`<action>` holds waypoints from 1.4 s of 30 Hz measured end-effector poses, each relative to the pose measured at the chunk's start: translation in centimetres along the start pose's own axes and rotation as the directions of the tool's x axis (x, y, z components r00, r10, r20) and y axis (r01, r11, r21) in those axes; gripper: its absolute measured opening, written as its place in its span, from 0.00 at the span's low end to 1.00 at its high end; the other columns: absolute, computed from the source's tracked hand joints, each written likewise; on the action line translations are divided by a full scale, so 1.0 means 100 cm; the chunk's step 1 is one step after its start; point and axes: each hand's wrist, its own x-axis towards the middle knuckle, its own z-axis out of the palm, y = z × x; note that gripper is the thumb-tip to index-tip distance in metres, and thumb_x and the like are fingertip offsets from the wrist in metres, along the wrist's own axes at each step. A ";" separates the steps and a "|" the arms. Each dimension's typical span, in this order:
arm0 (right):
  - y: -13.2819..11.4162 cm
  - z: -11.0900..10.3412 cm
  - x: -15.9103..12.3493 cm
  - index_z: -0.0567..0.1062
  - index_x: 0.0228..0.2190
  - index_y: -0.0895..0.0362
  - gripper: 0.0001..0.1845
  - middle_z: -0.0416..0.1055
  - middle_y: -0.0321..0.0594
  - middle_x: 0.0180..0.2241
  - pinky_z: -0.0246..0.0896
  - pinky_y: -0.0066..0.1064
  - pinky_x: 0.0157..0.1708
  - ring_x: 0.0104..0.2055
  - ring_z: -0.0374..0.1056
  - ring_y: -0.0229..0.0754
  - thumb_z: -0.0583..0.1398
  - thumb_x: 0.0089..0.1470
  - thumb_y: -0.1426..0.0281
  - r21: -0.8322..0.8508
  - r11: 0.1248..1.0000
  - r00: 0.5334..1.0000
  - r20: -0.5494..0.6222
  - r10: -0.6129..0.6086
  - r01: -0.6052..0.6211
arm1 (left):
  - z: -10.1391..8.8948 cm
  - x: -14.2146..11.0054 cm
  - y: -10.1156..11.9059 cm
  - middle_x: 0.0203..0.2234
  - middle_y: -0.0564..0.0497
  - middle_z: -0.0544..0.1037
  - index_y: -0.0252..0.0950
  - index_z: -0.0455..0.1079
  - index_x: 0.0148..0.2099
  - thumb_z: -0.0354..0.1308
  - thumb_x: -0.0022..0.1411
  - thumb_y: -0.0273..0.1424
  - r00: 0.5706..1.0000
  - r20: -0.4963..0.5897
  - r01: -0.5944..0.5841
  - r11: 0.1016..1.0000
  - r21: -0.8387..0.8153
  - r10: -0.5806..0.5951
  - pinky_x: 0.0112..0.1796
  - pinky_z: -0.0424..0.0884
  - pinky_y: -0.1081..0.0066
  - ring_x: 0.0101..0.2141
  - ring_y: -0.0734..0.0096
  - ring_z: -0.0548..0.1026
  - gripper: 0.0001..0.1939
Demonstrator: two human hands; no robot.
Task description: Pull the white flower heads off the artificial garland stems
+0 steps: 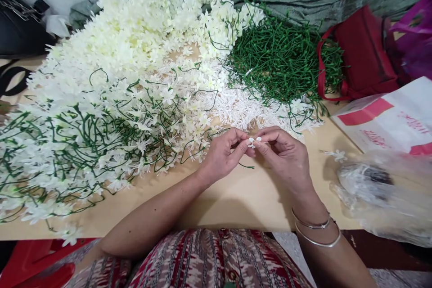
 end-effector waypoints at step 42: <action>0.003 -0.008 0.010 0.78 0.29 0.51 0.11 0.76 0.34 0.27 0.72 0.33 0.32 0.29 0.72 0.39 0.72 0.53 0.60 0.205 0.941 0.958 0.161 0.239 -0.269 | -0.001 0.003 -0.001 0.31 0.49 0.81 0.35 0.66 0.43 0.55 0.73 0.49 0.996 0.084 0.020 0.994 -0.106 -0.011 0.39 0.79 0.71 0.33 0.73 0.83 0.20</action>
